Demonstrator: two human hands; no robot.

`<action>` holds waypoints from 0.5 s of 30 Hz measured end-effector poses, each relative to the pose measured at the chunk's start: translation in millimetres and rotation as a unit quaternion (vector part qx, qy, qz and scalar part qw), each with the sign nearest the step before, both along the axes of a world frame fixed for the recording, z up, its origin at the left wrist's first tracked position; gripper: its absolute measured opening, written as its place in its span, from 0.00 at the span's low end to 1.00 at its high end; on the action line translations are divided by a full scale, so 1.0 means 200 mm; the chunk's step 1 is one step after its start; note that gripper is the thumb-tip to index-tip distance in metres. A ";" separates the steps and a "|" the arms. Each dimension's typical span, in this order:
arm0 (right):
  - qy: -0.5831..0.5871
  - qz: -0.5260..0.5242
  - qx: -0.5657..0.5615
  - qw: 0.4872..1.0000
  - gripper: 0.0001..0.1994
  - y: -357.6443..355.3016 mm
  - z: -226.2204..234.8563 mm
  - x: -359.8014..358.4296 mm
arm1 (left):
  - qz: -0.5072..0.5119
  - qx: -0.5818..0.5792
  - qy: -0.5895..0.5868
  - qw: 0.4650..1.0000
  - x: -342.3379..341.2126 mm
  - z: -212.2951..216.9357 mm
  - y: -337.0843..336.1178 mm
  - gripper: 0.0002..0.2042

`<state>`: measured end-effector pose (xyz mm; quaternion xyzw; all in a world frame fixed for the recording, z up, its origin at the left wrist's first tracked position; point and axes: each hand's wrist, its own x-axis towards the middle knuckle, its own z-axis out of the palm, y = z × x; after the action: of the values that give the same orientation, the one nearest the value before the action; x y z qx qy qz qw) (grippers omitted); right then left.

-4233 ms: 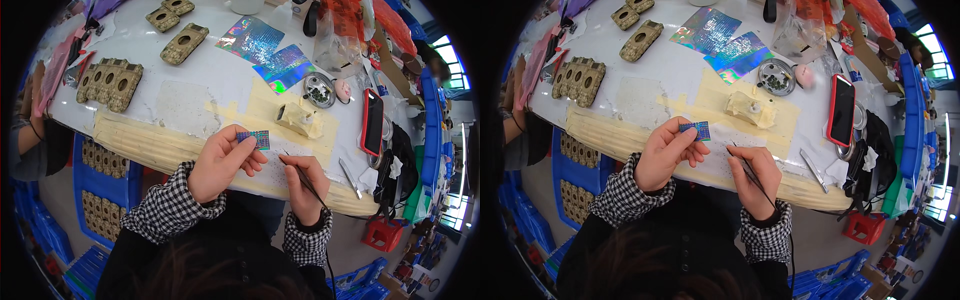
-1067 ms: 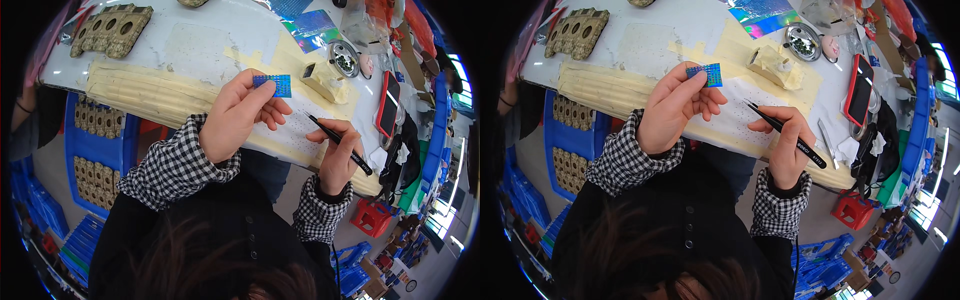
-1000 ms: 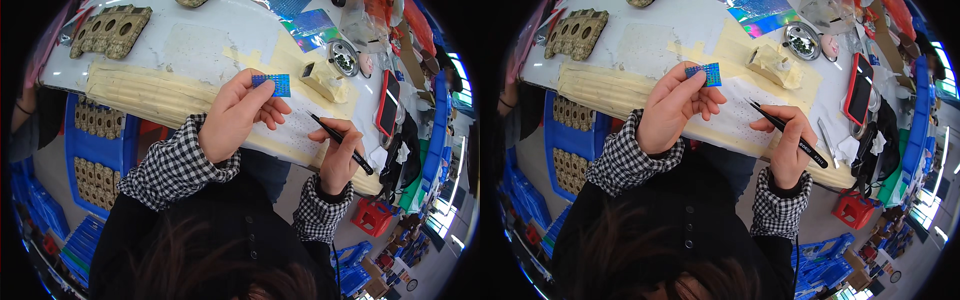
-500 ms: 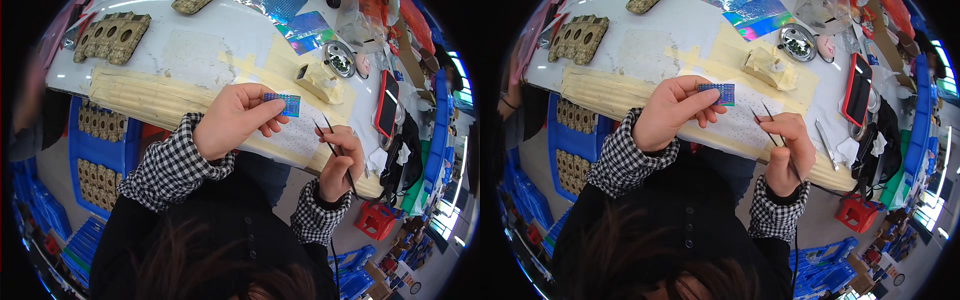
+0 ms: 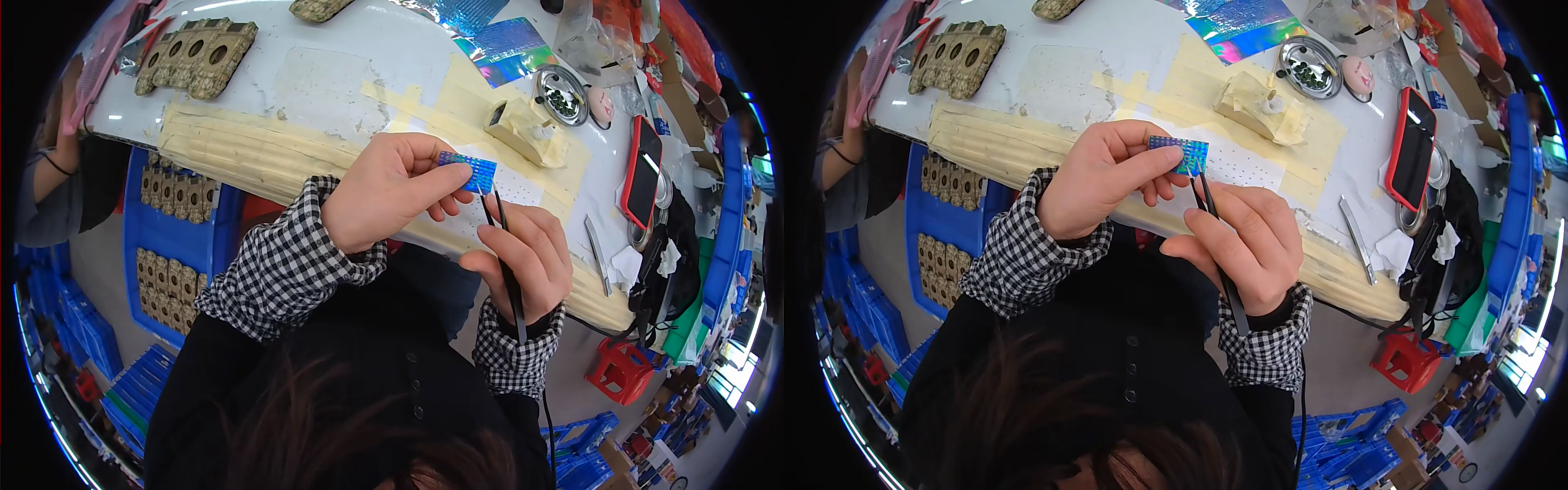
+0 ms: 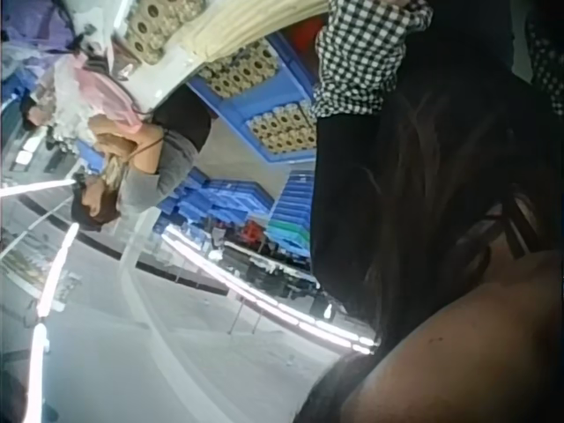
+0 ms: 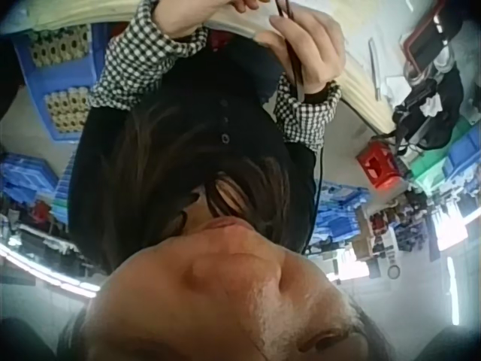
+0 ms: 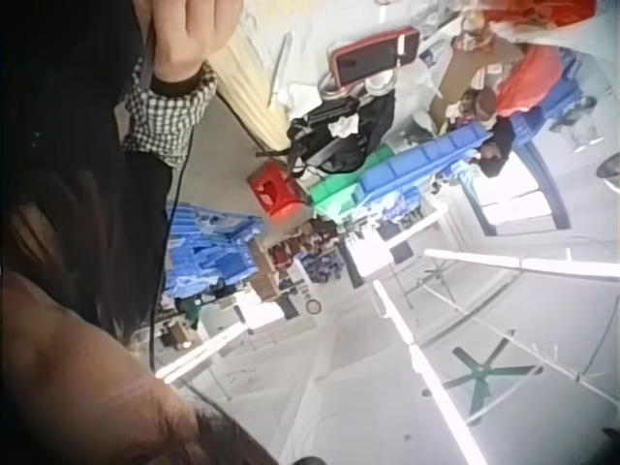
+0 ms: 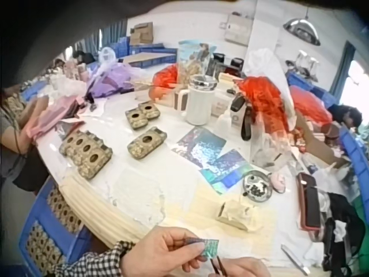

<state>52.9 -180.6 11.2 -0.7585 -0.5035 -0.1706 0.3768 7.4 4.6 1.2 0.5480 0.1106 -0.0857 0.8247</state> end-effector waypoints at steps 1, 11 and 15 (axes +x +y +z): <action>0.001 0.001 0.003 1.000 0.16 0.00 0.00 0.00 | 0.001 0.002 -0.001 1.000 0.00 0.00 0.00 0.09; -0.005 -0.005 0.007 1.000 0.14 0.02 -0.02 0.00 | 0.007 0.014 0.001 1.000 0.00 -0.01 0.00 0.09; -0.004 -0.006 0.004 1.000 0.14 0.02 -0.01 0.00 | 0.006 0.016 -0.001 1.000 0.00 -0.01 -0.01 0.09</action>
<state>53.4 -177.3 9.2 -0.7595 -0.4994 -0.1780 0.3769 7.9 3.2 -0.2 0.5603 0.1149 -0.0783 0.8166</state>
